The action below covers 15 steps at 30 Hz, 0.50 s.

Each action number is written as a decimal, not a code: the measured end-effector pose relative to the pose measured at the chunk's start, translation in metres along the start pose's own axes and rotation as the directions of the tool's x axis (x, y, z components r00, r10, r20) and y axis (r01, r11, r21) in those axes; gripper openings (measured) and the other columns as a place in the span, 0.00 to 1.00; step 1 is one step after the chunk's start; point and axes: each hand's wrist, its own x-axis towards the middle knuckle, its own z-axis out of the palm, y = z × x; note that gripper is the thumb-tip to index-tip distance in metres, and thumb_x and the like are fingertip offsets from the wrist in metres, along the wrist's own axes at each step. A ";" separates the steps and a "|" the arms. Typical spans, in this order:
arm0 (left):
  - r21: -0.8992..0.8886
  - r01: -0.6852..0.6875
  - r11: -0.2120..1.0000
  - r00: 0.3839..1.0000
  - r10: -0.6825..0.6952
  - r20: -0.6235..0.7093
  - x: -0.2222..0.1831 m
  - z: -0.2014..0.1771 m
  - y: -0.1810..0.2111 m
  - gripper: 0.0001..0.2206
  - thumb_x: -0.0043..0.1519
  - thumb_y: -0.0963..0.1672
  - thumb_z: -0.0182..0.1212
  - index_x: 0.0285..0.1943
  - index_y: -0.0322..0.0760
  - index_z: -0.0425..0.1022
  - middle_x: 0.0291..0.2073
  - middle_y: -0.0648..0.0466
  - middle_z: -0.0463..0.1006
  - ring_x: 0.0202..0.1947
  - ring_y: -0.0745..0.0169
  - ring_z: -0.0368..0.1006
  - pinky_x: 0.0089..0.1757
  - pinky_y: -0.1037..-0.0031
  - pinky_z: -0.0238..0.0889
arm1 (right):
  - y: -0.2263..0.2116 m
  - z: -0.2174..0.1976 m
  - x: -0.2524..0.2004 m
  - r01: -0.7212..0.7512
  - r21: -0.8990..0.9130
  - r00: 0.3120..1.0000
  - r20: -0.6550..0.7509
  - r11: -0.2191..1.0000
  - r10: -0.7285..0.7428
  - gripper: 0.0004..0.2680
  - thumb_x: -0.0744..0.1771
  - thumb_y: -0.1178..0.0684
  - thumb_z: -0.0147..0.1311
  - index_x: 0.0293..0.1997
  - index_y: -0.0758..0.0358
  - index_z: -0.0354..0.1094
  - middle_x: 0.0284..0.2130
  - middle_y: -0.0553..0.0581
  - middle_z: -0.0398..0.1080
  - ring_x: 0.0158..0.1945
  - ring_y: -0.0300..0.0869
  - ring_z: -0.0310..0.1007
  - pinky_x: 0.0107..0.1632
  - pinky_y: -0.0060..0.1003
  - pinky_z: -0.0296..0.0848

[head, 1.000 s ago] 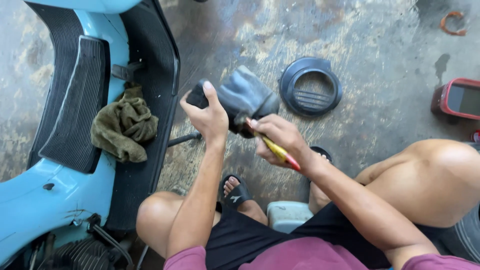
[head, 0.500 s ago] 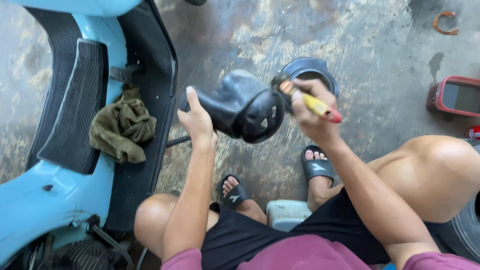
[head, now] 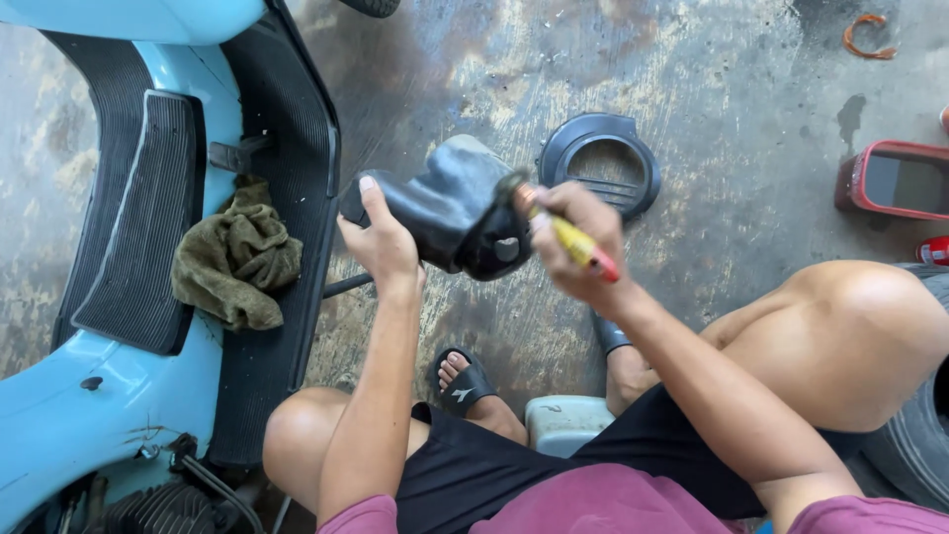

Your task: Cleaning or applying a restorer to motorcycle engine shrouds using a paintbrush.

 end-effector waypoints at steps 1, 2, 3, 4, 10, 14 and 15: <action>0.000 0.002 1.000 1.000 -0.002 0.002 0.005 0.002 -0.011 0.26 0.58 0.56 0.66 0.54 0.35 0.71 0.45 0.45 0.74 0.48 0.55 0.74 0.47 0.66 0.70 | -0.012 0.005 -0.003 -0.001 -0.003 1.000 0.000 1.000 0.001 0.05 0.64 0.63 0.57 0.40 0.74 0.71 0.31 0.70 0.72 0.33 0.54 0.78 0.36 0.41 0.75; 0.023 -0.054 0.998 0.998 0.054 -0.021 0.011 0.002 -0.021 0.24 0.58 0.55 0.67 0.52 0.36 0.72 0.43 0.46 0.75 0.48 0.57 0.74 0.47 0.67 0.69 | -0.023 0.011 -0.005 0.058 -0.031 0.997 0.044 0.998 -0.056 0.05 0.64 0.61 0.59 0.40 0.72 0.72 0.33 0.67 0.74 0.34 0.54 0.78 0.39 0.41 0.76; 0.047 -0.109 0.993 0.993 0.111 -0.043 0.017 0.002 -0.031 0.22 0.59 0.55 0.67 0.50 0.37 0.72 0.42 0.48 0.75 0.47 0.59 0.73 0.48 0.69 0.69 | -0.035 0.018 -0.008 0.117 -0.058 0.990 0.090 0.991 -0.112 0.06 0.63 0.59 0.61 0.40 0.70 0.74 0.35 0.64 0.76 0.34 0.54 0.78 0.42 0.40 0.78; 0.046 -0.112 0.993 0.993 0.114 -0.041 0.016 0.002 -0.028 0.22 0.59 0.55 0.67 0.50 0.37 0.72 0.42 0.48 0.75 0.47 0.59 0.73 0.48 0.69 0.69 | -0.009 0.013 -0.005 0.120 -0.058 0.990 0.088 0.991 -0.115 0.06 0.63 0.59 0.61 0.40 0.70 0.74 0.35 0.64 0.76 0.34 0.54 0.78 0.42 0.40 0.78; 0.040 -0.156 0.987 0.987 0.156 -0.020 0.014 0.004 -0.023 0.24 0.61 0.54 0.66 0.53 0.33 0.71 0.48 0.42 0.75 0.56 0.50 0.71 0.56 0.62 0.63 | 0.020 0.004 -0.006 0.196 -0.132 0.981 0.038 0.972 -0.193 0.06 0.65 0.57 0.58 0.40 0.69 0.70 0.34 0.68 0.74 0.36 0.59 0.78 0.41 0.43 0.75; 0.078 -0.134 0.988 0.986 0.140 -0.085 0.020 0.003 -0.027 0.22 0.59 0.53 0.67 0.49 0.31 0.72 0.43 0.42 0.77 0.50 0.51 0.74 0.52 0.65 0.66 | 0.007 0.017 -0.015 0.199 -0.039 0.973 0.127 0.979 -0.193 0.04 0.63 0.61 0.59 0.37 0.69 0.72 0.34 0.65 0.74 0.34 0.57 0.77 0.41 0.42 0.77; 0.088 -0.141 0.986 0.984 0.149 -0.094 0.022 0.006 -0.029 0.23 0.59 0.53 0.67 0.49 0.31 0.72 0.42 0.42 0.77 0.50 0.51 0.75 0.51 0.64 0.66 | 0.028 0.014 -0.012 0.219 -0.024 0.970 0.110 0.975 -0.215 0.02 0.64 0.63 0.58 0.36 0.70 0.71 0.33 0.65 0.74 0.33 0.57 0.76 0.40 0.41 0.77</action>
